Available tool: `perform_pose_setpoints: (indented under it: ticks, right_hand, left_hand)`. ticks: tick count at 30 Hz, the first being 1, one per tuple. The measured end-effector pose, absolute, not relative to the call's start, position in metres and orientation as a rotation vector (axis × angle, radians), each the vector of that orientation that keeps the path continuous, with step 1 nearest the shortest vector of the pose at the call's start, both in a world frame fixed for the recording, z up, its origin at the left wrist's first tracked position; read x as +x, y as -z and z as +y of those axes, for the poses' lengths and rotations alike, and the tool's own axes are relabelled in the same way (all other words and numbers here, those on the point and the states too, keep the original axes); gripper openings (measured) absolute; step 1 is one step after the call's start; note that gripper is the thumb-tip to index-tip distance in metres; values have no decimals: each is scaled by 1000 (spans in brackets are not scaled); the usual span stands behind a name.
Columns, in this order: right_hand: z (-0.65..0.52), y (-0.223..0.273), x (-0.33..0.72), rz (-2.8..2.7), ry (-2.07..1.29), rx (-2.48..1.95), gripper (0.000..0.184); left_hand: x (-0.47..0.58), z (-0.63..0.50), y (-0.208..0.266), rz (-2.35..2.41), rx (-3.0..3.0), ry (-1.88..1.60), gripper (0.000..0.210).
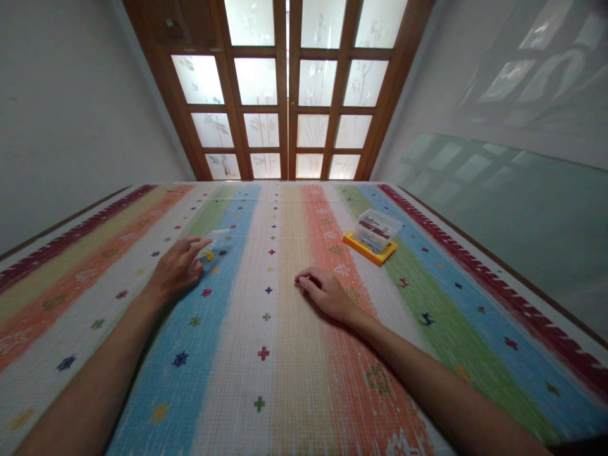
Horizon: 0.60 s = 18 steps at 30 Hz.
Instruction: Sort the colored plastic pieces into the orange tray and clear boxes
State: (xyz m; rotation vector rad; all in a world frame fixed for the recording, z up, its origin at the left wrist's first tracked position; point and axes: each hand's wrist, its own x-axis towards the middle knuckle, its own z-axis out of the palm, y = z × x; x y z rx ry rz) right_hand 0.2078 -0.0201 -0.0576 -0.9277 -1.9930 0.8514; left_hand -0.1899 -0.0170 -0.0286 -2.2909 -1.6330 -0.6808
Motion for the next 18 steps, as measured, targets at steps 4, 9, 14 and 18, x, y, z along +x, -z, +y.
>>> perform_pose_setpoints:
  ticks: [4, 9, 14, 18]
  right_hand:
    - [-20, 57, 208, -2002, -851, -923, 19]
    - [-20, 57, 207, -2020, -836, -937, 17]
    - [-21, 57, 207, -2033, -827, -940, 17]
    - [-20, 58, 207, -2035, -825, -938, 16]
  left_hand:
    - [-192, -16, 28, -1616, -2302, 670, 43]
    - [-198, -12, 29, -1553, -2346, 637, 40]
    - [-198, -12, 27, -1535, -2354, 607, 42]
    - [-194, -15, 24, -1564, -2353, 614, 43]
